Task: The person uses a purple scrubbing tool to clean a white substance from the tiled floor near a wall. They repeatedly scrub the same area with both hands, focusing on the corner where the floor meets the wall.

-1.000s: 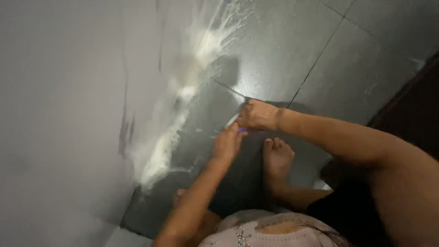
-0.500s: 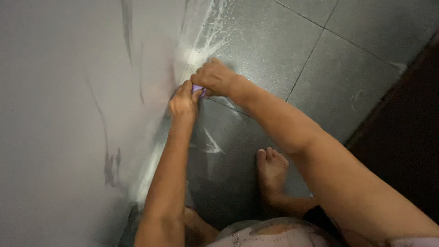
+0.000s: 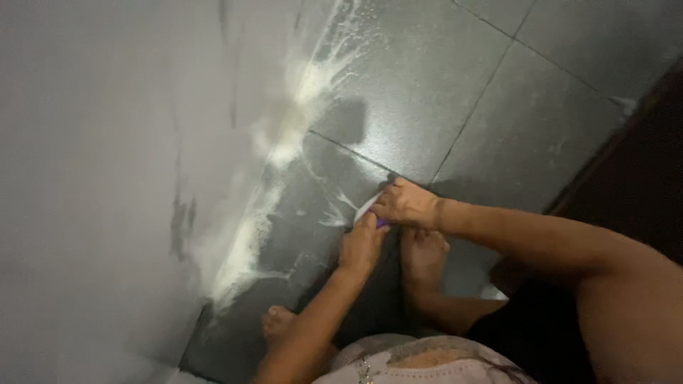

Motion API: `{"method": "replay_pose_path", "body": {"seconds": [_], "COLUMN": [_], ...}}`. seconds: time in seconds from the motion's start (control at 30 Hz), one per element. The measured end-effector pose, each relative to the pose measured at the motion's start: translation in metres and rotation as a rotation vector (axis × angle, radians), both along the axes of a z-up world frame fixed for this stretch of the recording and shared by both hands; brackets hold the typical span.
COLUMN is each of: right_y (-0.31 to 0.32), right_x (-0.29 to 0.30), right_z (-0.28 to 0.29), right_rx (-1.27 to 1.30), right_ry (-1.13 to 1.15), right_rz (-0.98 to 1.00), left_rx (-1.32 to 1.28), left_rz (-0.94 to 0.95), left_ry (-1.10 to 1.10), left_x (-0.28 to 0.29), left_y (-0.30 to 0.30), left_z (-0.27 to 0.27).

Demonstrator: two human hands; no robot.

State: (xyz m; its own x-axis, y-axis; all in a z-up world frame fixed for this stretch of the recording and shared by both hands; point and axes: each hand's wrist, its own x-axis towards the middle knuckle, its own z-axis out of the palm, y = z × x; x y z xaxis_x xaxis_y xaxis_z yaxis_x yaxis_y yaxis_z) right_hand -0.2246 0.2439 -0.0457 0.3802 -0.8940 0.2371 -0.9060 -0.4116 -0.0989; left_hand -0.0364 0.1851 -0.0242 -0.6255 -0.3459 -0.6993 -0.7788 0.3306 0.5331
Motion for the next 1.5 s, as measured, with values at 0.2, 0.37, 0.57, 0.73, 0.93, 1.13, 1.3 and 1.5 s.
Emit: {"method": "replay_pose_path", "body": {"seconds": [0.2,0.37,0.57,0.73,0.93,1.13,1.3,1.5], "right_y": [-0.064,-0.118,-0.174,-0.167,-0.095,-0.094,-0.142,-0.213], "right_x": [-0.019,-0.045,-0.070,-0.056,-0.007,-0.009,-0.043,-0.087], "right_z": [0.039,-0.003,-0.014,0.005,-0.012,0.008,-0.012,0.019], "right_rx": [0.065,0.083,0.148,0.134,0.115,-0.008,0.116,-0.010], "right_ry": [-0.105,-0.182,-0.116,-0.121,-0.209,-0.111,-0.271,-0.140], "right_rz": [-0.011,-0.078,-0.188,-0.247,-0.069,-0.015,-0.023,-0.162], "left_rx": [-0.115,-0.214,-0.485,-0.557,-0.278,-0.117,-0.386,-0.876], "left_rz": [-0.061,0.019,-0.010,0.050,0.005,0.082,0.016,-0.031], "left_ry": [-0.001,0.102,0.293,0.386,0.079,-0.019,0.161,0.365], "left_x": [-0.028,-0.060,-0.080,-0.070,-0.026,-0.024,-0.050,-0.097], "left_y": [-0.068,-0.135,-0.196,-0.184,-0.111,-0.098,-0.146,-0.217], "left_z": [0.012,0.037,0.003,-0.004,0.045,0.048,0.016,-0.048]}}
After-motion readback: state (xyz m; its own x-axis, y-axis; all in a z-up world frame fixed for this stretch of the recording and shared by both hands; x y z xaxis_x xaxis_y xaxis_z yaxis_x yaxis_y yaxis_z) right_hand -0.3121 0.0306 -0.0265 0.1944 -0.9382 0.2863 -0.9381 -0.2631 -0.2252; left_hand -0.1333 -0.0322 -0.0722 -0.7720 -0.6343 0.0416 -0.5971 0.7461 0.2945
